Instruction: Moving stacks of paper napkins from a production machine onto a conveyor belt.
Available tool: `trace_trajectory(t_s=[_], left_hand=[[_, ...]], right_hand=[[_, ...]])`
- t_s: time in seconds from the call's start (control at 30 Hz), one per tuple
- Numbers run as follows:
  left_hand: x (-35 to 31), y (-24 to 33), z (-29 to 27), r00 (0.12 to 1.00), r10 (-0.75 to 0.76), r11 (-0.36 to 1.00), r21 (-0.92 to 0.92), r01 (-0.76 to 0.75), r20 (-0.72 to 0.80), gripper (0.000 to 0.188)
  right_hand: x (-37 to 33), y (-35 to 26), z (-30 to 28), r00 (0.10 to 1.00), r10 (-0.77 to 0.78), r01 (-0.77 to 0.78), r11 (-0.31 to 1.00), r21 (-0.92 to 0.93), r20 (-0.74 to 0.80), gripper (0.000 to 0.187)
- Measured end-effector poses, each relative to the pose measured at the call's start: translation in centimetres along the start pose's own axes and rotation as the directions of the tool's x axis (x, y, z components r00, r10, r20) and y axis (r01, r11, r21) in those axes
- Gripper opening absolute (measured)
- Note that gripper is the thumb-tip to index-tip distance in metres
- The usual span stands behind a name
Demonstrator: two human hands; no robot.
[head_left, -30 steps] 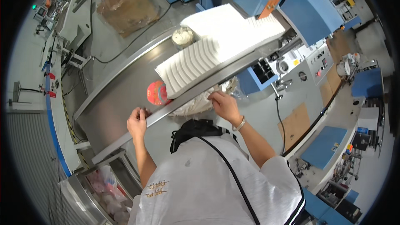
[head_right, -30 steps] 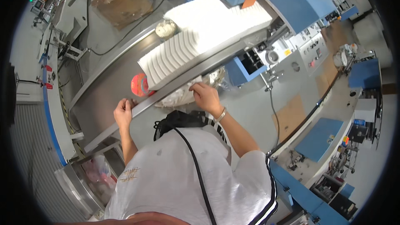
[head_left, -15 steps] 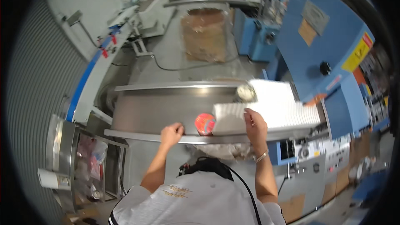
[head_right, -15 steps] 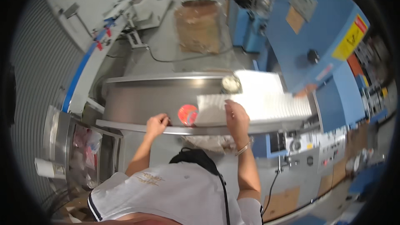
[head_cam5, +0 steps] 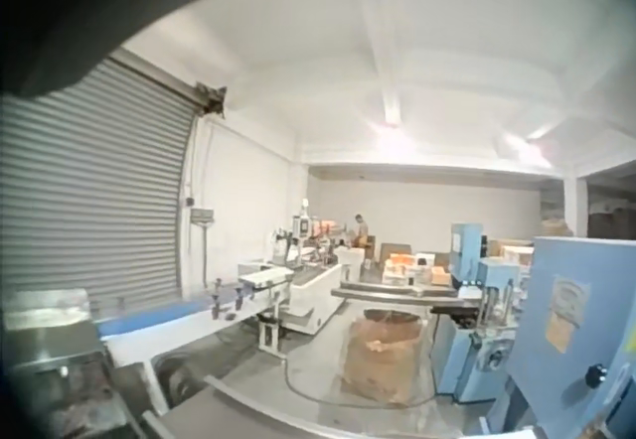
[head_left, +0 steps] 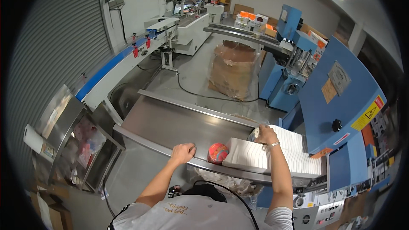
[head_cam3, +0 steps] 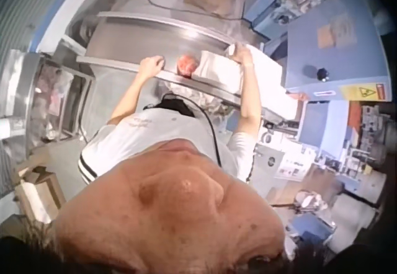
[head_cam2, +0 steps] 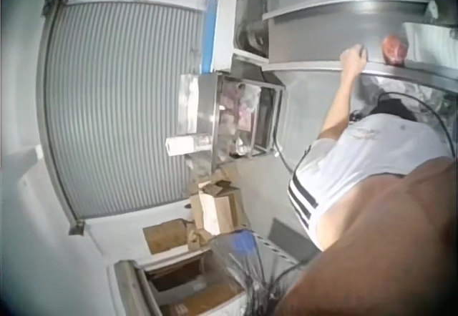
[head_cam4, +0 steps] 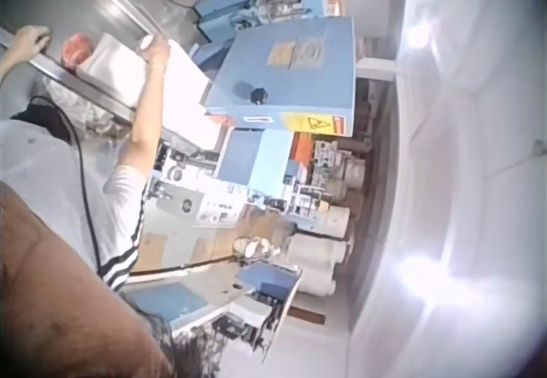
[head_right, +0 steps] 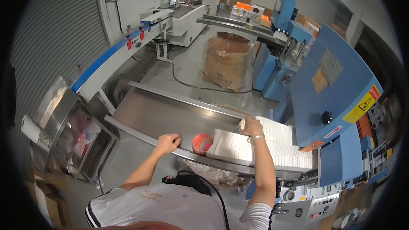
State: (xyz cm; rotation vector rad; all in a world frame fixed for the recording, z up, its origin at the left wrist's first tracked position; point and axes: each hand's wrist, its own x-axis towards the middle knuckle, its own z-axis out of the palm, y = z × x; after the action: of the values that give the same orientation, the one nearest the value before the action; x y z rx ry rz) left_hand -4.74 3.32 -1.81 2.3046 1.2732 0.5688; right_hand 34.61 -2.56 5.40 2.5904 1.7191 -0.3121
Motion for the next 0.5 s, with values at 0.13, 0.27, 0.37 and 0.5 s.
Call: trace_trajectory(t_s=[0.13,0.27,0.37,0.5], left_hand=[[-0.1,0.2,0.0,1.0,-0.001,1.0,0.002,0.001,0.006,0.024],[0.1,0.7,-0.6,0.998,-0.028,0.999,0.022,0.026,0.058,0.024],[0.0,0.6,-0.6,0.999,0.001,1.0,0.016,-0.002,0.036,0.023],[0.0,0.1,0.0,0.999,0.036,0.999,0.005,-0.036,0.012,0.022]], right_hand=[[0.0,-1.4,0.1,0.999,0.038,-0.04,0.988,-0.15,-0.013,0.078],[0.2,-1.9,-0.3,0.993,0.088,-0.094,0.992,-0.082,-0.082,0.066],[-0.6,-3.4,-1.3,0.964,0.229,-0.229,0.973,0.014,-0.137,0.056],[-1.3,-4.4,-0.5,0.95,0.221,-0.219,0.975,0.035,-0.22,0.062]])
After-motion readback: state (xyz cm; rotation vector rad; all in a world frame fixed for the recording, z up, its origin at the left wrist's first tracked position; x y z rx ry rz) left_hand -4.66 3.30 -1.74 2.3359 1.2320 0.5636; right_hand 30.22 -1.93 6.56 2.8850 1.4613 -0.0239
